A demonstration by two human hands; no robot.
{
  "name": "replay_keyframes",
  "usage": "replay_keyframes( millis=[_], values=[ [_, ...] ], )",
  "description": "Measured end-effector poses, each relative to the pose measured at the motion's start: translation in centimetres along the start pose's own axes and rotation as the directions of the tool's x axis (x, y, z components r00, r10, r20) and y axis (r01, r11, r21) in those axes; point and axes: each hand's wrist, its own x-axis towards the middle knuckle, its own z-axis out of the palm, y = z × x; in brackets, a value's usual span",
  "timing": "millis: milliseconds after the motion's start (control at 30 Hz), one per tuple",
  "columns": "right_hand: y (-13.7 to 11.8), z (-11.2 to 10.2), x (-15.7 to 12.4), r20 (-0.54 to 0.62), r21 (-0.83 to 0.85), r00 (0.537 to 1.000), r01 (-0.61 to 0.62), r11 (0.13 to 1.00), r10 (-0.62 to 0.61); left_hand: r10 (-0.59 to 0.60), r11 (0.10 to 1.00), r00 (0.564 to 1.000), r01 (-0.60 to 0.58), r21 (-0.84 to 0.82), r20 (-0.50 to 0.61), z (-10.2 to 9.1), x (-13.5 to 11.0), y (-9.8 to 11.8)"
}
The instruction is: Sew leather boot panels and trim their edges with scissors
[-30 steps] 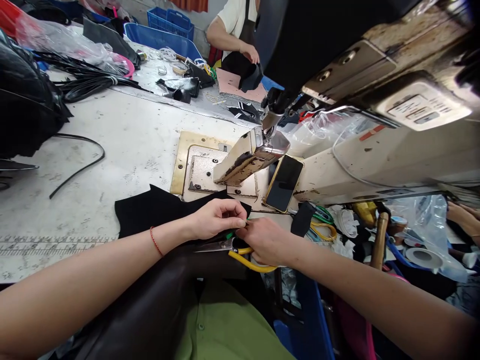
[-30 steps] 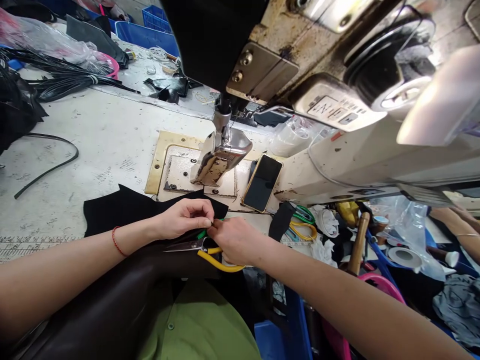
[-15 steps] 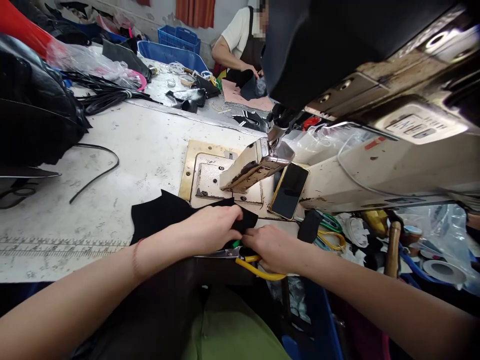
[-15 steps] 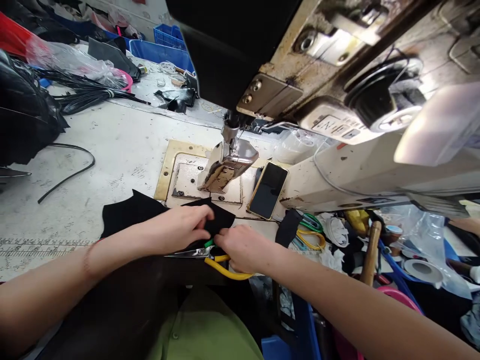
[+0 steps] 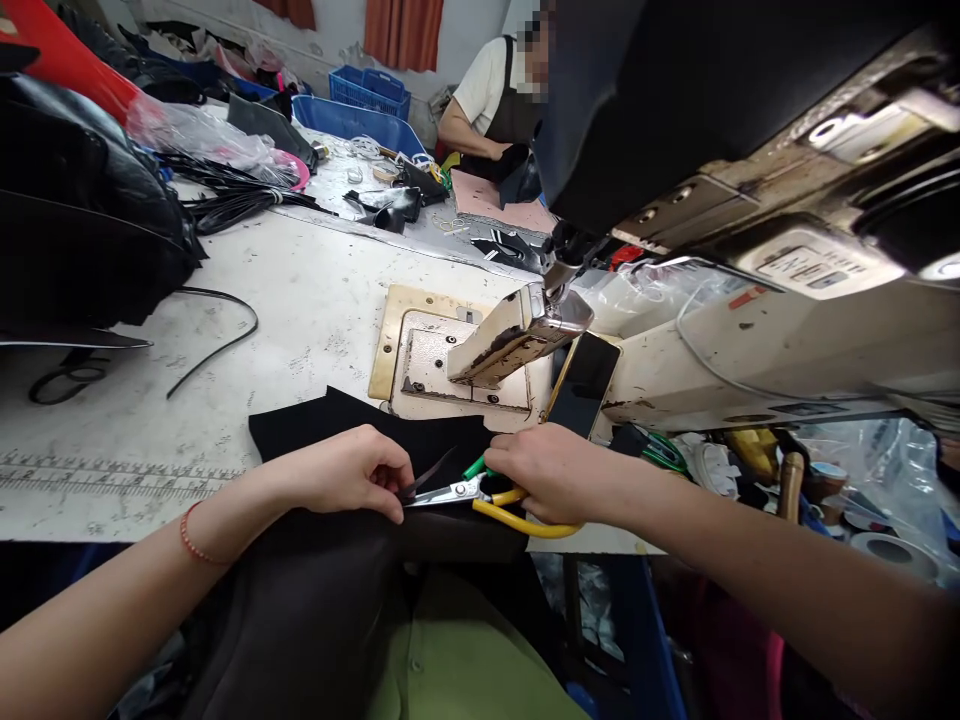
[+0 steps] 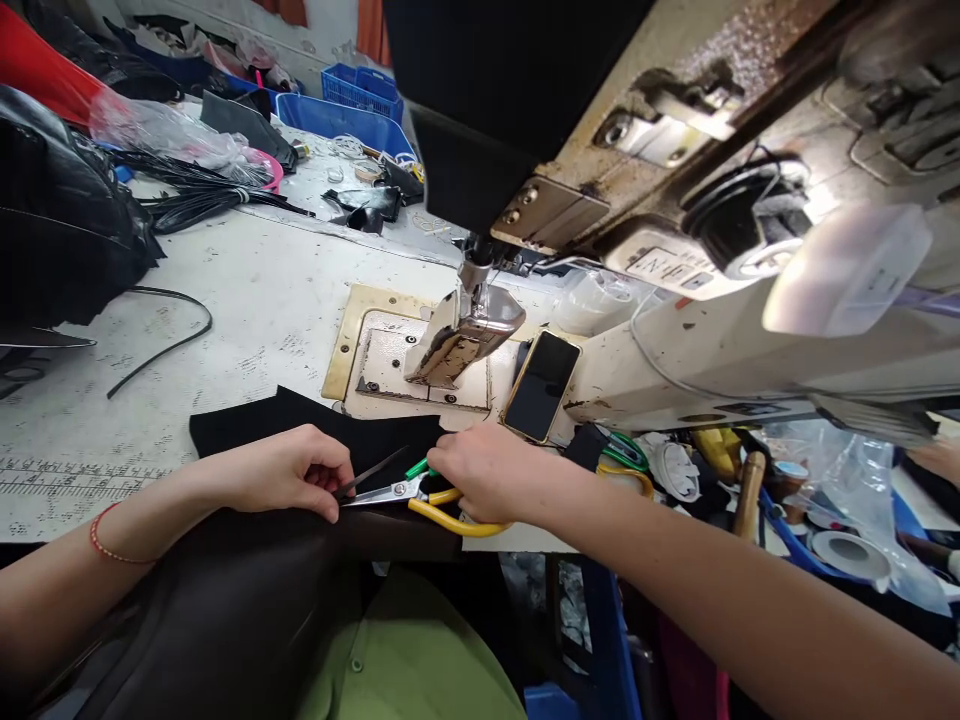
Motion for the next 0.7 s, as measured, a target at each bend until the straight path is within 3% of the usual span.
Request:
replay_keyframes(
  millis=[233, 533, 700],
  values=[
    [-0.5, 3.8, 0.4, -0.185, -0.050, 0.982, -0.042, 0.998, 0.032, 0.145, 0.975, 0.988, -0.150, -0.165, -0.045, -0.1, -0.6, -1.1],
    [1.3, 4.0, 0.6, -0.282, -0.036, 0.958, 0.043, 0.998, -0.052, 0.183, 0.940, 0.978, -0.203, -0.274, -0.098, -0.1, -0.5, -1.2],
    [0.7, 3.7, 0.6, -0.297, -0.037, 0.952, 0.066, 0.997, -0.074, 0.187, 0.932, 0.977, -0.211, -0.295, -0.106, 0.0, -0.5, -1.5]
  ],
)
